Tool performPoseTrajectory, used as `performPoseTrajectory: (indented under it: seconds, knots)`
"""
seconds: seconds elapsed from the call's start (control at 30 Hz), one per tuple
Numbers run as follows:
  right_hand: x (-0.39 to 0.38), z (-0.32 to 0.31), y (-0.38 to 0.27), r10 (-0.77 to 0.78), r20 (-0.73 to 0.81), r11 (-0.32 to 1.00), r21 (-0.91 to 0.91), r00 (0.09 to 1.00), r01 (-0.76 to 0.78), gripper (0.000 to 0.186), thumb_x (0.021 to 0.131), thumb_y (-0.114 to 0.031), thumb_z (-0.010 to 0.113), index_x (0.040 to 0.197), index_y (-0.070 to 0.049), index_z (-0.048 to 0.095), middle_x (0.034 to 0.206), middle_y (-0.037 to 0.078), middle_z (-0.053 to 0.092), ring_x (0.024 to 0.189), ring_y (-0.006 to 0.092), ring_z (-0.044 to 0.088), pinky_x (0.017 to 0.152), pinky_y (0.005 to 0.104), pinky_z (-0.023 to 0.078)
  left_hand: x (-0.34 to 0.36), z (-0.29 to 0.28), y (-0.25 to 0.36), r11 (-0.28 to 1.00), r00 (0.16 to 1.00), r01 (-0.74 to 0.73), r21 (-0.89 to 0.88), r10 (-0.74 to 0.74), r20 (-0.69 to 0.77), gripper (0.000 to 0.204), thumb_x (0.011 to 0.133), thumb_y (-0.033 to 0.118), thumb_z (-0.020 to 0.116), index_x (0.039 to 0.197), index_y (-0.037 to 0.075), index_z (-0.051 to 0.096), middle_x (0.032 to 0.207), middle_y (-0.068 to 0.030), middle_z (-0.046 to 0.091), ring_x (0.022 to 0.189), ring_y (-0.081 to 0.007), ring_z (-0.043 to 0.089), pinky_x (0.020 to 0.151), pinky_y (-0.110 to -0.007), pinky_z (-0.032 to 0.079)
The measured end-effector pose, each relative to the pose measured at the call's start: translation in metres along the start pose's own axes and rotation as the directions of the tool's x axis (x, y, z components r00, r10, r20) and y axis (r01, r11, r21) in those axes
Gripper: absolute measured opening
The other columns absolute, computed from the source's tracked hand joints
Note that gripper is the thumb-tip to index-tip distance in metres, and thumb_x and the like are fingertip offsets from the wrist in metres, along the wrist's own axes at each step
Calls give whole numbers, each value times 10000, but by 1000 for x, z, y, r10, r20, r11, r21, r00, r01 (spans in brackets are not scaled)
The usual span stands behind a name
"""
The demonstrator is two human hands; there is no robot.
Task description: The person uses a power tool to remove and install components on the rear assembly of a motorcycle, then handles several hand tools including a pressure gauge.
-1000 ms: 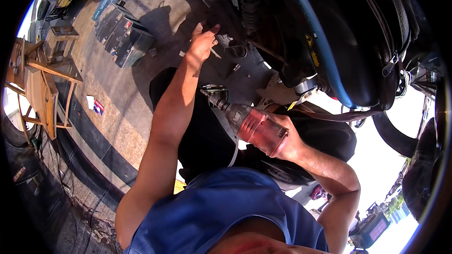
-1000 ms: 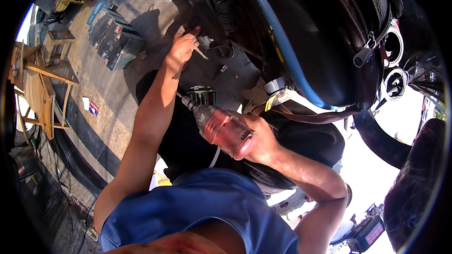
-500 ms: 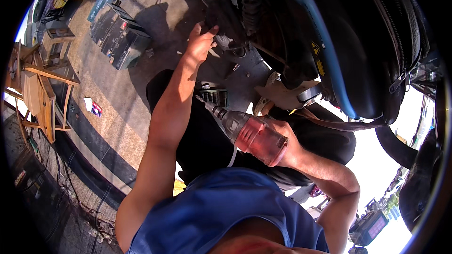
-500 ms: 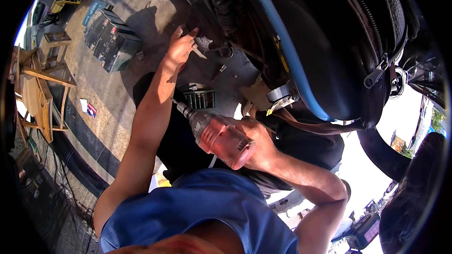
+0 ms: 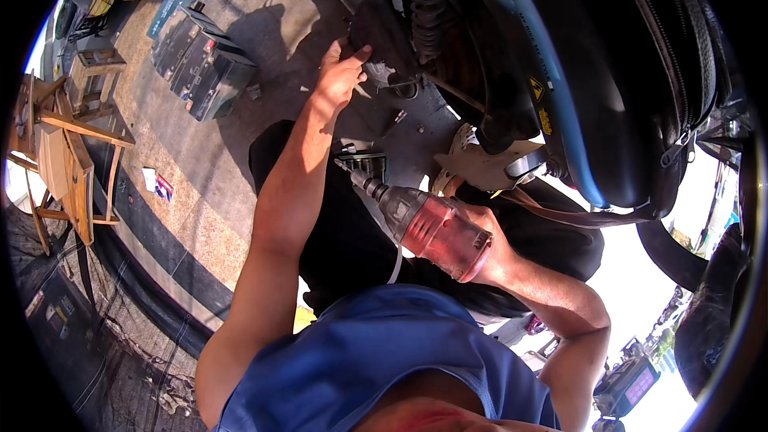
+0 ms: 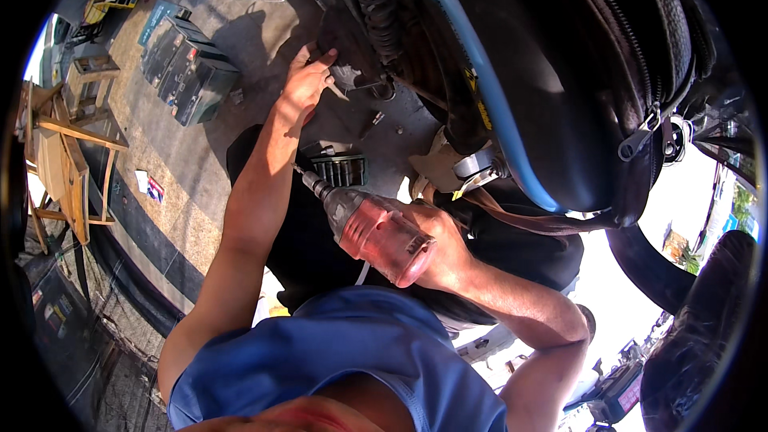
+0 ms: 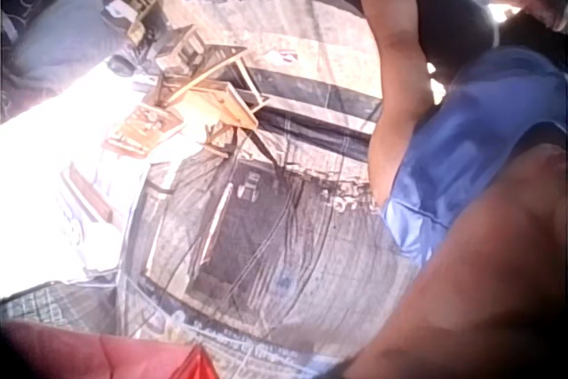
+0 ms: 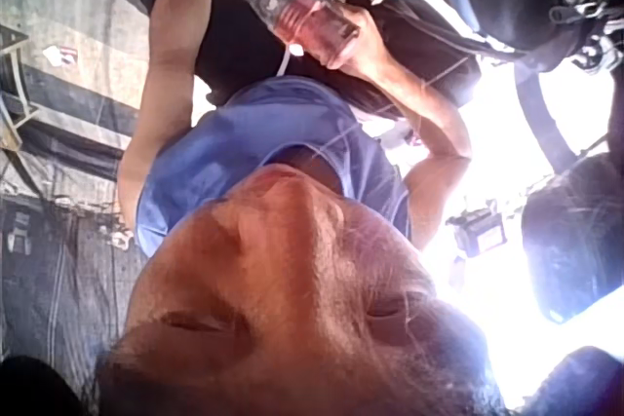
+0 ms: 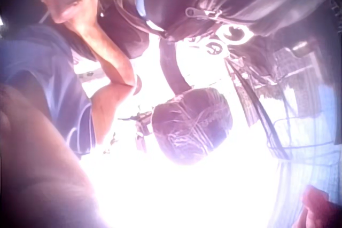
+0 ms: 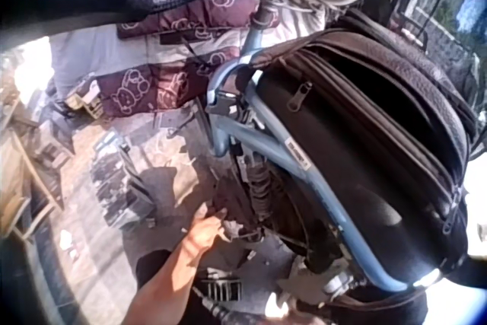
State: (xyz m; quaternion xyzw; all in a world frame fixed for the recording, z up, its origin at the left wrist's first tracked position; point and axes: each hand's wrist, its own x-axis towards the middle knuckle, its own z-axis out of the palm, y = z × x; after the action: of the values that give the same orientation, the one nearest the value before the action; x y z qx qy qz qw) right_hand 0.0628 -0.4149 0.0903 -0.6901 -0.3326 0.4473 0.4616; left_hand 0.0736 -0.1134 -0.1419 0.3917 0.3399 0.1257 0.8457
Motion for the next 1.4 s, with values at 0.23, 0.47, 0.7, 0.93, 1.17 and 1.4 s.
performPoseTrajectory:
  seconds: [0.23,0.47,0.7,0.93,1.17,1.4]
  knots:
    - [1,-1,-2,-23,-7,999,-37,1000,23,521,705,-231,841,1136,-31,628,867,118,675,744,284,689,677,368,547,0,-4,-1,1000,1000,18,-12,-18,7,319,905,136,740,1182,119,584,957,23,669,717,-68,570,571,-252,414]
    - [1,-2,0,-45,10,989,-143,999,46,520,720,-239,842,1147,-33,627,886,114,677,756,287,692,693,362,552,0,-2,2,999,999,46,21,-46,13,315,907,158,741,1183,134,591,974,24,670,729,-74,572,598,-259,417]
    - [3,1,-4,-11,-15,1000,15,1000,11,519,709,-208,849,1144,-32,626,970,109,677,817,280,703,737,351,554,-7,-35,19,994,979,95,-58,-104,-174,265,896,228,747,1080,107,600,827,55,583,627,-66,467,573,-275,397]
    - [14,-3,-4,-233,34,831,-511,972,217,401,763,-92,776,1132,-49,624,1095,107,656,946,260,679,805,337,551,-44,-61,55,858,974,-2,-514,-114,-195,121,979,41,456,915,24,557,938,-87,626,874,-174,643,660,-307,555]
    - [22,2,-4,-16,-170,980,-196,985,-18,381,858,-133,736,1199,-39,595,1146,116,646,1067,276,638,902,388,522,-103,0,94,826,1000,0,-564,-8,-12,216,922,-96,466,1102,-77,582,1257,-257,589,1258,-359,557,1119,-413,453]
    - [32,5,4,44,-165,983,-169,985,-72,414,823,-148,781,1182,-45,602,1116,125,651,1028,274,650,864,375,531,-116,1,84,870,990,-49,-491,106,89,240,930,-10,604,1170,-16,607,1138,-179,650,1141,-332,626,1033,-397,505]
